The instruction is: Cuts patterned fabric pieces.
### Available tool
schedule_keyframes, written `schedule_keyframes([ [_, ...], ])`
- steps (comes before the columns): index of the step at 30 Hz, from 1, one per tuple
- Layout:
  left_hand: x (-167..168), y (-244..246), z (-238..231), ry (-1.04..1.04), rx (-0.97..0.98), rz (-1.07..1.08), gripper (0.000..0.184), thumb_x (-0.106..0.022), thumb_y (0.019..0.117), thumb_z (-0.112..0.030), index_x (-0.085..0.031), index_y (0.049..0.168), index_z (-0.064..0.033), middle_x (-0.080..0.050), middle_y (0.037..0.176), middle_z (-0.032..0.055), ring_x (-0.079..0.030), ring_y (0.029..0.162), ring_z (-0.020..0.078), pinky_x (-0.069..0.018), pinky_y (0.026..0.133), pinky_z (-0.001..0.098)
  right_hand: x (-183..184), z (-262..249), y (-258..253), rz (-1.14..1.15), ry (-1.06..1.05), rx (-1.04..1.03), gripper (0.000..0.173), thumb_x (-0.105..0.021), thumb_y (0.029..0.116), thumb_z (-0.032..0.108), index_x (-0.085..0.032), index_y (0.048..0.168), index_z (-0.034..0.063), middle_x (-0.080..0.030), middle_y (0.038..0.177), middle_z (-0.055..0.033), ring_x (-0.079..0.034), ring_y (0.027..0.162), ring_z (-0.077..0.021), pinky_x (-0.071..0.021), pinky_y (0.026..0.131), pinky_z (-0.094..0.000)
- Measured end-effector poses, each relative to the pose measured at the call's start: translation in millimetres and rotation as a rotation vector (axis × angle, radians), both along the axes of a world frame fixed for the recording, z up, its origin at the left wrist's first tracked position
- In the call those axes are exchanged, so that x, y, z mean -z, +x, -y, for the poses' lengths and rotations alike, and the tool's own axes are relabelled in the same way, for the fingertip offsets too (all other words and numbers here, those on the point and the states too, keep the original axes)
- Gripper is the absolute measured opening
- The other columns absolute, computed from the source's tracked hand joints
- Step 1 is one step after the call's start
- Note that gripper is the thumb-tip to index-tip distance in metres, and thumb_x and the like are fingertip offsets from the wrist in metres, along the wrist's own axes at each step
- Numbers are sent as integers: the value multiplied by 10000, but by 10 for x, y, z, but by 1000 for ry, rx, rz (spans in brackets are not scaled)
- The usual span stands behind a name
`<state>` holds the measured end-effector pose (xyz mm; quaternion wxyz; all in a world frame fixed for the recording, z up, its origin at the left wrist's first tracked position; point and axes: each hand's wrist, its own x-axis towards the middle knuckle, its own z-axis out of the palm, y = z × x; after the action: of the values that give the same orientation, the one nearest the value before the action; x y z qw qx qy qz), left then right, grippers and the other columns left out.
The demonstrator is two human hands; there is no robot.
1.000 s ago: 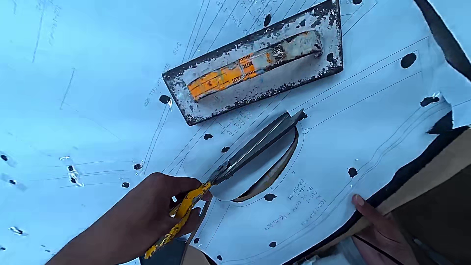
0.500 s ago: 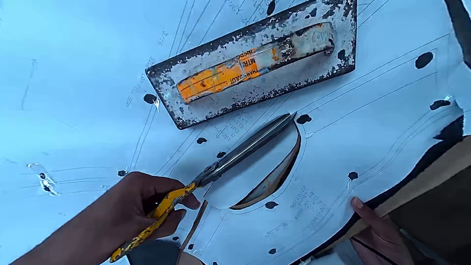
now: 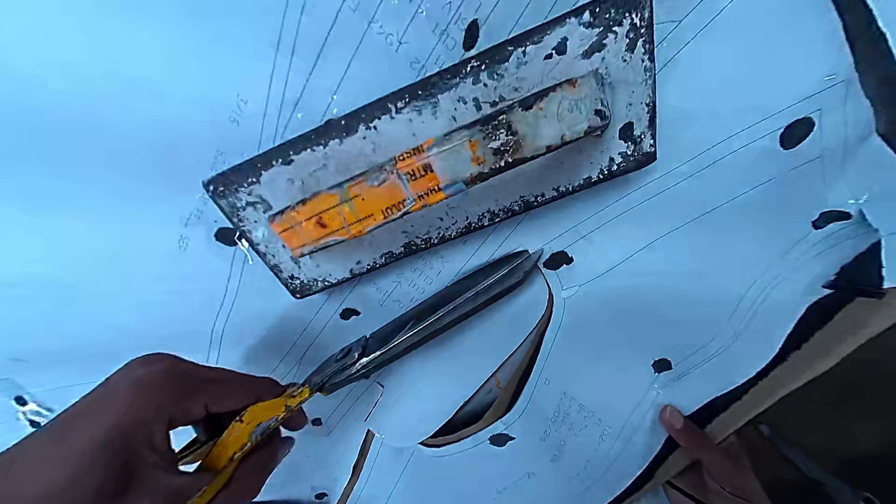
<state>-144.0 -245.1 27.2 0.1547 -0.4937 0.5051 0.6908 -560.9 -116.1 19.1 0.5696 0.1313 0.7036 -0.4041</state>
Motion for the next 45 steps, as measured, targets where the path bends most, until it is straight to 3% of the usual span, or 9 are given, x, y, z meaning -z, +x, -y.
schedule_keyframes([
  [2,-103,-139,137,-9,118,53,252,-726,868,-120,-729,987,102,-704,786,171,-657,684,179,-527,652,344,-12,11,-3,12,2,-8,240,-696,872,-72,-617,1062,51,-782,917,-81,-774,816,-152,-658,753,-328],
  [7,-198,-320,227,-55,187,79,196,-703,888,-32,-732,1007,121,-725,871,244,-695,717,291,-569,667,417,-37,33,-15,45,-30,-25,267,-676,883,-91,-626,1083,79,-790,939,-55,-774,843,-130,-653,790,-311],
  [12,-194,-343,250,-5,164,44,215,-687,872,-2,-712,1017,155,-722,918,277,-695,729,293,-567,671,393,-38,36,-16,35,-9,-21,281,-642,885,-125,-609,1080,74,-789,938,-45,-773,839,-127,-653,784,-307],
  [19,-94,-239,225,67,71,-32,258,-674,869,-51,-704,1019,156,-738,955,249,-702,761,207,-561,675,296,-7,2,-38,53,-39,-23,282,-748,852,-51,-645,1079,82,-788,968,-60,-773,868,-140,-652,806,-322],
  [27,-12,-190,200,-4,83,-112,245,-642,899,-85,-712,953,143,-725,875,255,-660,672,168,-519,592,252,20,2,-60,61,-35,-19,294,-767,841,-37,-654,1081,91,-790,973,-59,-774,874,-142,-650,816,-325],
  [30,-4,-201,213,-5,81,-114,228,-646,888,-61,-710,939,152,-713,826,254,-629,620,156,-496,560,252,9,22,-60,58,-17,-27,281,-697,873,-87,-636,1072,103,-792,958,-43,-774,862,-129,-651,811,-321],
  [34,16,-217,255,-4,104,-122,201,-645,876,-27,-715,940,150,-720,851,262,-646,633,214,-520,583,313,0,59,-59,42,-20,-53,266,-648,890,-111,-671,1042,106,-796,941,-35,-772,851,-111,-645,817,-300],
  [38,106,-100,252,-7,162,-190,243,-638,886,-87,-716,1010,107,-734,936,252,-705,761,306,-554,680,445,30,37,-82,32,-33,-77,267,-681,878,-91,-687,1029,129,-798,938,-26,-769,855,-99,-639,831,-290],
  [45,70,-155,183,-94,179,-157,207,-654,897,-61,-729,1014,92,-727,866,242,-688,684,331,-547,620,476,128,-76,-150,75,-104,-96,263,-794,831,17,-724,1062,122,-794,1000,-15,-761,931,-101,-618,906,-307],
])
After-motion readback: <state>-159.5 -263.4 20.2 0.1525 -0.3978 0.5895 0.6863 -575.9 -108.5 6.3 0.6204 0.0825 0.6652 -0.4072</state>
